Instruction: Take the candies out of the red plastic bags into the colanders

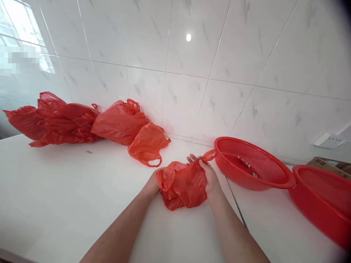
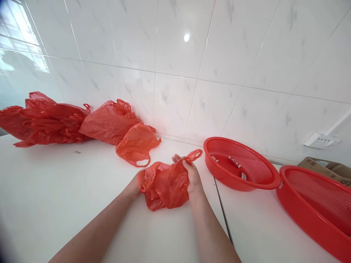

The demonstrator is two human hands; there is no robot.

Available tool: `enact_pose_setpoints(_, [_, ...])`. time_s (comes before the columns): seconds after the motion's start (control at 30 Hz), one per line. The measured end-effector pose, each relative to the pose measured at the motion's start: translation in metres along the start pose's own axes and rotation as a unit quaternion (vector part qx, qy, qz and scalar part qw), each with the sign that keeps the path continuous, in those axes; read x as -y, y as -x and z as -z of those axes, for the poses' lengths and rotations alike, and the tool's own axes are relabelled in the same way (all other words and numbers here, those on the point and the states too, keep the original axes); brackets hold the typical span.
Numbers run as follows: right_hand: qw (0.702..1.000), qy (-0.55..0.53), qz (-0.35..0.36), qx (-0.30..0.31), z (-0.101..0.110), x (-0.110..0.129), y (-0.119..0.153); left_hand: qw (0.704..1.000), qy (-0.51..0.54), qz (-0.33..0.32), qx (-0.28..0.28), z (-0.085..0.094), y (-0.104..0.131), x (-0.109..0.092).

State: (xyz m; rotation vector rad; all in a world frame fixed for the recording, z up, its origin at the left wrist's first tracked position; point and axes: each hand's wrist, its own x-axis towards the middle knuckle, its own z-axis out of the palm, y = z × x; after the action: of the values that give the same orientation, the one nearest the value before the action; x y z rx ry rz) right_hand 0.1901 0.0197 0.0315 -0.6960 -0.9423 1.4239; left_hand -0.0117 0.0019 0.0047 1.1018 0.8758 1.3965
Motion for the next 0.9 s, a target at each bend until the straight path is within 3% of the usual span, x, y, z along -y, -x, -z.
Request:
enact_pose_setpoints(0.1, [0.998, 0.012, 0.021, -0.060, 0.015, -0.008, -0.004, 0.999, 0.036, 0.035, 0.016, 0.001, -0.004, 0.001])
enact_pose_setpoints(0.17, [0.997, 0.033, 0.007, -0.064, 0.018, -0.013, -0.002, 0.997, 0.070, 0.036, 0.007, 0.000, -0.006, -0.001])
enact_pose_setpoints(0.33, [0.996, 0.020, -0.082, 0.039, -0.004, -0.015, 0.010, 0.984, 0.159, 0.081, 0.002, -0.003, -0.005, -0.004])
enact_pose_setpoints(0.47, [0.985, 0.031, -0.146, 0.091, -0.020, -0.016, 0.017, 0.973, 0.182, 0.130, -0.052, 0.002, -0.006, 0.003])
enact_pose_setpoints(0.57, [0.974, 0.043, -0.177, 0.138, -0.023, -0.017, 0.021, 0.976, 0.168, 0.110, -0.084, 0.003, -0.004, 0.007])
enact_pose_setpoints(0.7, [0.961, 0.094, -0.164, 0.201, -0.028, -0.018, 0.026, 0.990, 0.103, 0.077, -0.061, -0.004, 0.001, 0.005])
enact_pose_setpoints(0.9, [0.970, 0.107, -0.113, 0.187, -0.038, -0.024, 0.025, 0.995, -0.031, 0.060, -0.074, -0.011, 0.001, 0.010])
